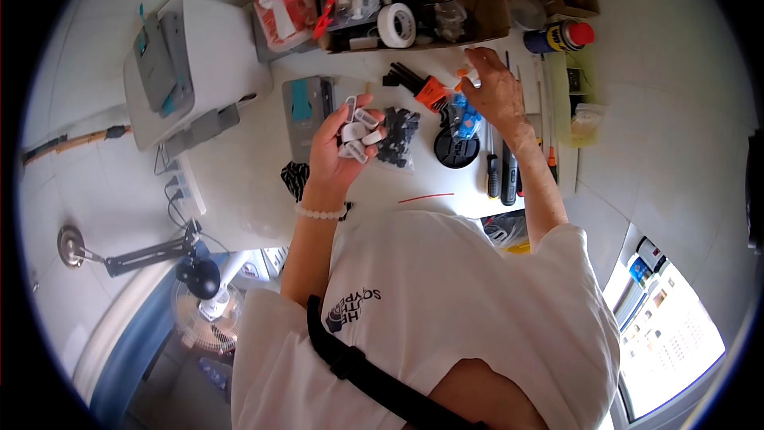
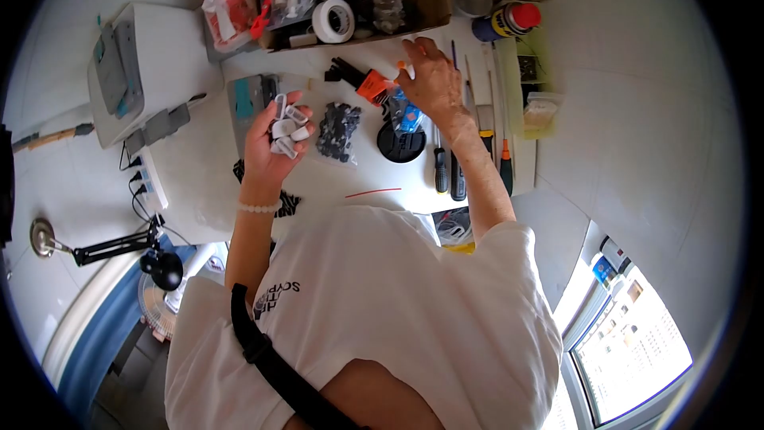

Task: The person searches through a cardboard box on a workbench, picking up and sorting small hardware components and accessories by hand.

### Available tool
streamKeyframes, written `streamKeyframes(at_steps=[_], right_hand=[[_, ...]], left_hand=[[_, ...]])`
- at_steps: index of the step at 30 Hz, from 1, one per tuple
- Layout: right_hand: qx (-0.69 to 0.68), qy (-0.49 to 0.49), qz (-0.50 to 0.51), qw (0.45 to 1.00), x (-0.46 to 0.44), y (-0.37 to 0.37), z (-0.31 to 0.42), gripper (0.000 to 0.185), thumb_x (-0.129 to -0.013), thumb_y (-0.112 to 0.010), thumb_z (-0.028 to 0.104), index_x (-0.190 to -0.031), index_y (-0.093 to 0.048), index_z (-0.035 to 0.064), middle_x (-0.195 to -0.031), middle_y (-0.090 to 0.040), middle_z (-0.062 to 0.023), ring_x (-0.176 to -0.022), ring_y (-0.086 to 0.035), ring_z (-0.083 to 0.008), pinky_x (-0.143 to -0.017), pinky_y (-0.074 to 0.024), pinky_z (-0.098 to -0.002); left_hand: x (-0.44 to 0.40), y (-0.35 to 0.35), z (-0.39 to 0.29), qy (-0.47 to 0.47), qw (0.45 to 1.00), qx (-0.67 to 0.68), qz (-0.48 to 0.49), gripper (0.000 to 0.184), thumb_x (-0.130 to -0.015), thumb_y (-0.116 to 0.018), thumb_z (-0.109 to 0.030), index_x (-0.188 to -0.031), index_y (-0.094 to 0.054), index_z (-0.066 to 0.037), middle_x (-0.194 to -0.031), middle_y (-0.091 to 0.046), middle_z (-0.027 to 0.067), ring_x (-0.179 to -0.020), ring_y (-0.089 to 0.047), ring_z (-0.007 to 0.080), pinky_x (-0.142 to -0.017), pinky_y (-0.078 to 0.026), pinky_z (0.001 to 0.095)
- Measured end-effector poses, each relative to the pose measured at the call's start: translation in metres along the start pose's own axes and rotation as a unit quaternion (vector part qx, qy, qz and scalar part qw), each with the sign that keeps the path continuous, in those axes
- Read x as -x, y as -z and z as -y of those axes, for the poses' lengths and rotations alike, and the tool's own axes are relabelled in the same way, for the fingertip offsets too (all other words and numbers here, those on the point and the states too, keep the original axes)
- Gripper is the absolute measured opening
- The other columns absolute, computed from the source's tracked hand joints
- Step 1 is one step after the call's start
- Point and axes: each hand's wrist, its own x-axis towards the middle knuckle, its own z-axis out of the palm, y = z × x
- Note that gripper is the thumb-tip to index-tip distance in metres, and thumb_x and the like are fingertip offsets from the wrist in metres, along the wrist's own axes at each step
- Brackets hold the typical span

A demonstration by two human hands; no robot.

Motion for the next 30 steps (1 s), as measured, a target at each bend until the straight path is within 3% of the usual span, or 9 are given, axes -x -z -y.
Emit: streamKeyframes(at_steps=[5, 7, 11, 14, 22, 30], right_hand=[[0.052, 0.026, 0.001, 0.998, 0.002, -0.004, 0.005, 0.049, -0.074, -0.062, 0.012, -0.121, -0.05, 0.0091, -0.124, -0.049, -0.0126, -0.096, -0.06, -0.0322, -0.079, -0.0513, -0.04], [0.043, 0.015, 0.015, 0.999, 0.002, -0.006, 0.009, 0.048, -0.071, -0.063, 0.011, -0.118, -0.052, 0.0083, -0.124, -0.047, -0.0128, -0.1, -0.058, -0.0322, -0.077, -0.052, -0.0406], [0.048, 0.02, 0.014, 0.999, 0.002, -0.018, 0.004, 0.034, -0.076, -0.059, 0.006, -0.11, -0.055, 0.0051, -0.114, -0.051, -0.0135, -0.095, -0.059, -0.033, -0.076, -0.0526, -0.0392], [-0.041, 0.034, -0.027, 0.998, 0.0, -0.023, -0.008, 0.016, -0.08, -0.055, -0.002, -0.095, -0.059, 0.0009, -0.1, -0.058, -0.015, -0.084, -0.062, -0.0336, -0.075, -0.0527, -0.0367], [-0.115, 0.019, -0.038, 0.992, -0.003, -0.018, -0.012, 0.014, -0.077, -0.057, -0.004, -0.089, -0.058, 0.0007, -0.094, -0.06, -0.0156, -0.081, -0.061, -0.0349, -0.07, -0.0518, -0.0368], [-0.036, 0.037, -0.058, 0.997, -0.009, -0.032, -0.013, 0.012, -0.077, -0.061, 0.002, -0.089, -0.059, 0.0031, -0.088, -0.063, -0.0134, -0.076, -0.062, -0.0306, -0.066, -0.051, -0.0347]], left_hand=[[-0.001, 0.002, 0.001, -0.005, 1.0, -0.004, -0.014, 0.037, -0.092, -0.045, -0.03, -0.114, -0.053, -0.002, -0.093, -0.061, 0.0146, -0.076, -0.058, 0.0257, -0.05, -0.049, 0.0265], [-0.002, 0.005, 0.001, -0.001, 1.0, -0.001, -0.013, 0.037, -0.092, -0.045, -0.03, -0.114, -0.053, -0.002, -0.093, -0.061, 0.0146, -0.075, -0.058, 0.0255, -0.05, -0.049, 0.0265], [-0.002, 0.007, 0.005, 0.001, 0.999, 0.013, -0.029, 0.034, -0.091, -0.047, -0.028, -0.11, -0.056, -0.001, -0.088, -0.062, 0.0155, -0.074, -0.058, 0.0256, -0.047, -0.049, 0.0259], [-0.001, 0.008, 0.006, 0.014, 0.999, 0.027, -0.037, 0.033, -0.092, -0.047, -0.028, -0.11, -0.055, -0.001, -0.088, -0.062, 0.015, -0.073, -0.058, 0.0255, -0.046, -0.049, 0.0261], [-0.004, 0.017, 0.01, 0.027, 0.999, 0.02, -0.022, 0.034, -0.092, -0.045, -0.029, -0.112, -0.055, -0.003, -0.091, -0.062, 0.0125, -0.074, -0.056, 0.023, -0.05, -0.048, 0.0267], [-0.005, 0.012, 0.008, 0.017, 0.999, 0.026, -0.036, 0.033, -0.092, -0.045, -0.028, -0.112, -0.054, -0.004, -0.09, -0.061, 0.0131, -0.074, -0.058, 0.0237, -0.048, -0.048, 0.0267]])
